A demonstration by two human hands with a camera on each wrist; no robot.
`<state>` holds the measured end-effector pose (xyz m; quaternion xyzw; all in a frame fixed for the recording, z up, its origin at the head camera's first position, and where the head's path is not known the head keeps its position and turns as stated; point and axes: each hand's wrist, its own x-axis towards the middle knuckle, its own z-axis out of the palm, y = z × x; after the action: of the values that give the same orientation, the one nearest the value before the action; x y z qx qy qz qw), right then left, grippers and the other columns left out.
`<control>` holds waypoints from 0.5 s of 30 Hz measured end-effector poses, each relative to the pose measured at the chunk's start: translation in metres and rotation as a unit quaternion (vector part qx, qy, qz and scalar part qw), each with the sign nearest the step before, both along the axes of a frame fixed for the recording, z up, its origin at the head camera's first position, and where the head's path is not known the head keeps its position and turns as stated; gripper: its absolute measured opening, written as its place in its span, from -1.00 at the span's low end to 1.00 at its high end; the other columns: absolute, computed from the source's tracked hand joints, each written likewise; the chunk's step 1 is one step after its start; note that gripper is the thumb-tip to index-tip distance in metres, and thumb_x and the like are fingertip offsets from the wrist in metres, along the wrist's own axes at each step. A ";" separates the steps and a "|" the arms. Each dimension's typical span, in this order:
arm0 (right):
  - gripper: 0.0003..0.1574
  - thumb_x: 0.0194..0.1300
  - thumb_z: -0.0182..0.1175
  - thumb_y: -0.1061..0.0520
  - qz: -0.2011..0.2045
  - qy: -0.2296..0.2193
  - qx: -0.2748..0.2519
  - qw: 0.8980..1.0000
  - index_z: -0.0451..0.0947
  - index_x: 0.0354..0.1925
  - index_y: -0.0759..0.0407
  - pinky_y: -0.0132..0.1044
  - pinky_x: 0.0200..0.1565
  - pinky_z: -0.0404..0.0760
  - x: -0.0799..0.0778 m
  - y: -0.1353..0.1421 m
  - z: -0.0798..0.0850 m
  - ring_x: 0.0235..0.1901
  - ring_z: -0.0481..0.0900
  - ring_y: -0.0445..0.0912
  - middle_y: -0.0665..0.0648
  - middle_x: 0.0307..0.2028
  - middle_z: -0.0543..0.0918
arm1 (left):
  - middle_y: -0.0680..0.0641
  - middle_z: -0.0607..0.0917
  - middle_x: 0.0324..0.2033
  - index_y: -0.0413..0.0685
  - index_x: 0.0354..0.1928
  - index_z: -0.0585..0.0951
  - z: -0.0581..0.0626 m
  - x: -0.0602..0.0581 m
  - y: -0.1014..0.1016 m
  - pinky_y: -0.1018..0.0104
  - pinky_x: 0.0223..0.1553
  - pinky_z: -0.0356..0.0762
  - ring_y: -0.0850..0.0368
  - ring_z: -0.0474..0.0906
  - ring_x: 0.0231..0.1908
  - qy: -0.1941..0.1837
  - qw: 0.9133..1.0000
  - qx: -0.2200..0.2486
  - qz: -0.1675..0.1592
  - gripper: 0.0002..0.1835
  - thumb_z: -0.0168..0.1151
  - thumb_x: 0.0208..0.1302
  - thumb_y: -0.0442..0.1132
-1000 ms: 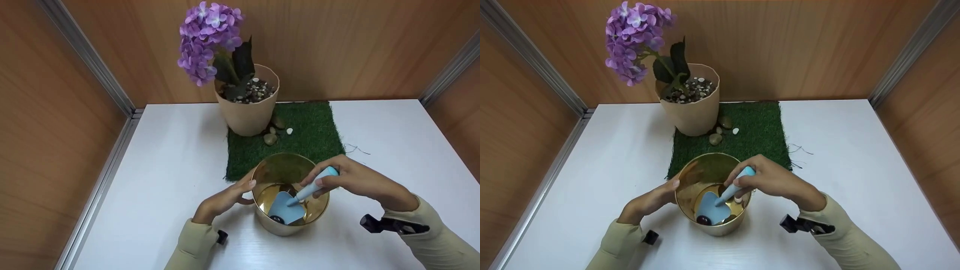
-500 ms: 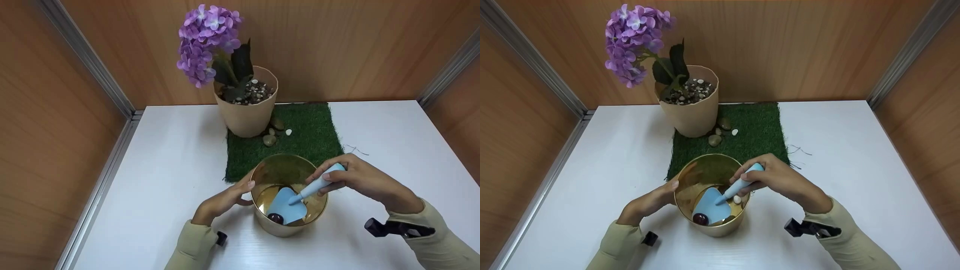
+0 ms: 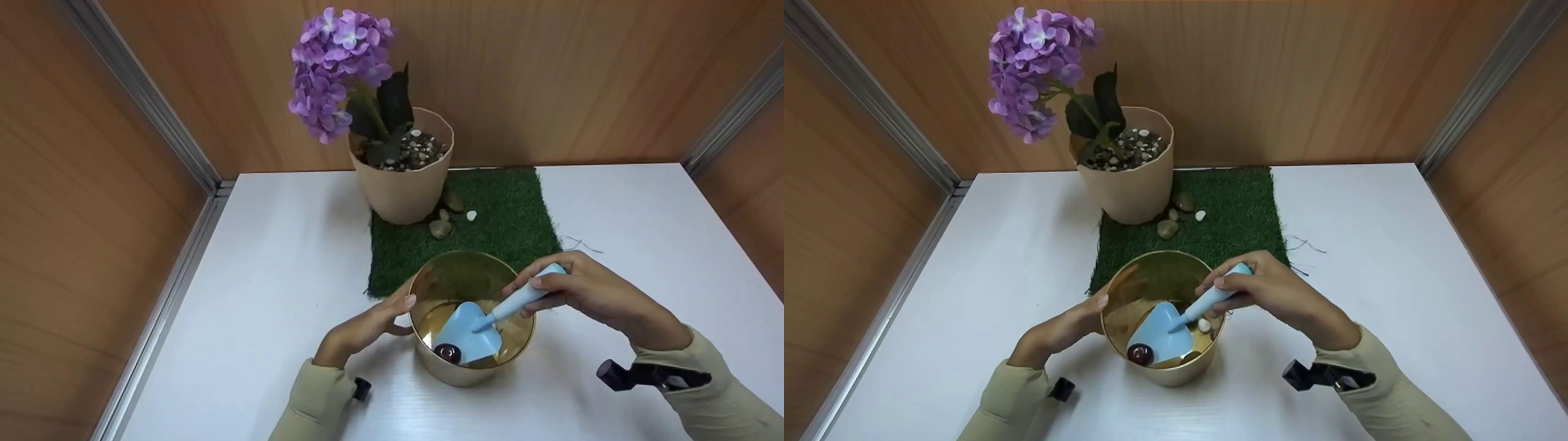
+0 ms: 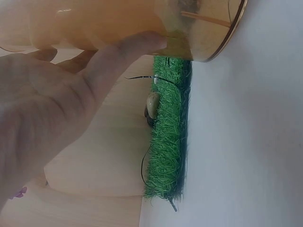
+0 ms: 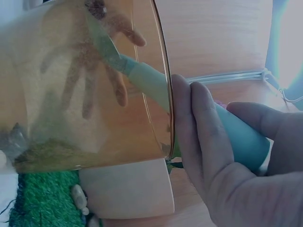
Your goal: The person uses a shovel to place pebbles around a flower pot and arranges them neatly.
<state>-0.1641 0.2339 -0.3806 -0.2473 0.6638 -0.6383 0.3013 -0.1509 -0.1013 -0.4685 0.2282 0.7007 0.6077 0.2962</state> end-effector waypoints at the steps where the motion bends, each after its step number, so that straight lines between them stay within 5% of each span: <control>1: -0.66 0.38 -0.04 0.29 -0.003 -0.003 -0.002 1.000 0.48 -0.02 0.54 -0.05 -0.05 0.53 0.000 0.000 0.000 -0.18 0.59 0.28 0.47 -0.04 0.53 | 0.28 -0.16 0.39 0.65 0.38 -0.14 0.000 0.000 0.000 -0.02 0.03 0.40 0.06 -0.14 0.37 -0.001 1.000 0.000 0.000 -0.44 -0.31 0.39 0.20; 15: -0.63 0.42 -0.13 0.31 -0.008 -0.065 -0.063 0.996 0.40 0.01 0.62 -0.01 -0.05 0.50 0.000 0.004 -0.003 -0.08 0.55 0.26 0.47 0.01 0.50 | 0.28 -0.22 0.39 0.60 0.39 -0.19 0.001 0.000 0.001 0.01 0.04 0.40 0.08 -0.18 0.37 -0.005 1.000 0.003 -0.008 -0.42 -0.33 0.40 0.16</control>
<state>-0.1637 0.2374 -0.3838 -0.2187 0.6031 -0.6961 0.3223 -0.1508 -0.1005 -0.4680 0.2321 0.6954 0.6084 0.3040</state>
